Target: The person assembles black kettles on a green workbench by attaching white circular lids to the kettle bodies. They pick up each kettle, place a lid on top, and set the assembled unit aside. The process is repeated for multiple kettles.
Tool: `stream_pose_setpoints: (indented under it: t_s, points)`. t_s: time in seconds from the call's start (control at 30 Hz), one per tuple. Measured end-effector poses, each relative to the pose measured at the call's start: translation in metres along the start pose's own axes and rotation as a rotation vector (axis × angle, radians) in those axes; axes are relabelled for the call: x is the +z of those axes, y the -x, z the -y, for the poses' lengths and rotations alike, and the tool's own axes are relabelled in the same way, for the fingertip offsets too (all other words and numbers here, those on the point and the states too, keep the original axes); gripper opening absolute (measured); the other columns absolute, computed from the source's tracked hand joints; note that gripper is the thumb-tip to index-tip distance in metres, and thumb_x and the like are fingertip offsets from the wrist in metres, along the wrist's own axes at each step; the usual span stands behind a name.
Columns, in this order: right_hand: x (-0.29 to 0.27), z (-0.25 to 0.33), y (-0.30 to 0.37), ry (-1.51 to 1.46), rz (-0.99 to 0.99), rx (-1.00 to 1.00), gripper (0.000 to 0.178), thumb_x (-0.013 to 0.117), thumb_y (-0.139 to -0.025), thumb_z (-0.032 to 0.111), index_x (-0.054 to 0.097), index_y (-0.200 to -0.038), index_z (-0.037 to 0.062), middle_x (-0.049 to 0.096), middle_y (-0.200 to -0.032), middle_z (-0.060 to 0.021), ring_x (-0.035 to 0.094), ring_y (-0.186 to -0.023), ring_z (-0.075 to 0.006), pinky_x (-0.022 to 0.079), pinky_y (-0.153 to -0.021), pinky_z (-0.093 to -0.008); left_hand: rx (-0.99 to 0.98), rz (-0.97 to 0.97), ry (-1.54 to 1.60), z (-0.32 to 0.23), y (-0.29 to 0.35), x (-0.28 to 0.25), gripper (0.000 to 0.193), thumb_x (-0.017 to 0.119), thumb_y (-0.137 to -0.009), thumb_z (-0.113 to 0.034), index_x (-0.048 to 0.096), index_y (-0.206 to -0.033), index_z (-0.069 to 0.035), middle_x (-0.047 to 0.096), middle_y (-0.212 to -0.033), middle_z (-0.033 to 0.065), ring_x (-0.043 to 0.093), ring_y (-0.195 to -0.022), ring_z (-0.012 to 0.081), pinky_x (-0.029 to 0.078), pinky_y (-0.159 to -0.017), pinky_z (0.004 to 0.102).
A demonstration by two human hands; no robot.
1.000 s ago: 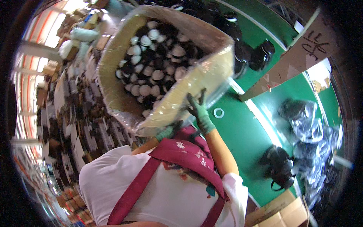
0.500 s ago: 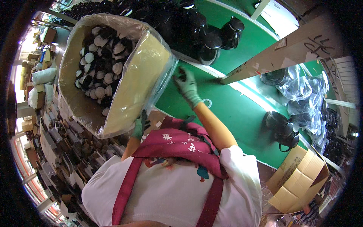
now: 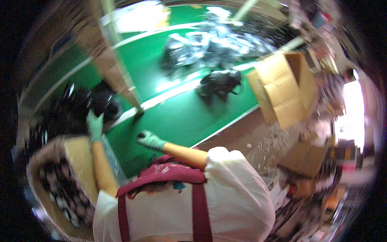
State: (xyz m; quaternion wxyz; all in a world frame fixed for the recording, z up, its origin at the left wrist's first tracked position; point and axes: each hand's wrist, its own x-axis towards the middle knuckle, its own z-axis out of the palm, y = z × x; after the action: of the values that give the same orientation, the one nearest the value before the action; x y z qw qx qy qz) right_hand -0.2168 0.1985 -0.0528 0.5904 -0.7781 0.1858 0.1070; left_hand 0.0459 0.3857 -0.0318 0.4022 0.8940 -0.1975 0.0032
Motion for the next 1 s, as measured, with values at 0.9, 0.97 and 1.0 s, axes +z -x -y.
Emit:
stream_pose_setpoints:
  t_s: [0.9,0.97,1.0]
  points:
    - [-0.086,-0.065,0.099,0.032,-0.575,-0.347,0.041,0.077,-0.074,0.018,0.065,-0.112,0.0078,0.039,-0.152,-0.0222,0.040,-0.138,-0.0396,0.035,-0.114,-0.0434,0.278,0.645,0.181,-0.213,0.181,0.078,0.040,0.076,-0.087,-0.029,0.068,-0.113,0.000,0.072,-0.100,0.0152,0.068,-0.096,0.0276,0.052,-0.084,0.0364]
    - [-0.110,-0.066,0.109,0.079,-0.603,-0.314,0.036,0.078,-0.072,0.014,0.066,-0.105,0.0067,0.040,-0.151,-0.0214,0.043,-0.136,-0.0389,0.036,-0.113,-0.0426,0.157,0.705,0.059,-0.238,0.163,0.066,0.042,0.072,-0.085,-0.046,0.073,-0.093,-0.005,0.069,-0.093,0.0182,0.066,-0.085,0.0373,0.053,-0.075,0.0448]
    - [-0.123,-0.070,0.115,0.081,-0.595,-0.248,0.036,0.078,-0.071,0.012,0.066,-0.104,0.0057,0.042,-0.151,-0.0206,0.045,-0.134,-0.0374,0.037,-0.112,-0.0419,0.133,0.582,-0.079,-0.262,0.154,0.059,0.047,0.069,-0.086,-0.052,0.069,-0.083,-0.005,0.068,-0.089,0.0179,0.066,-0.083,0.0370,0.052,-0.071,0.0457]
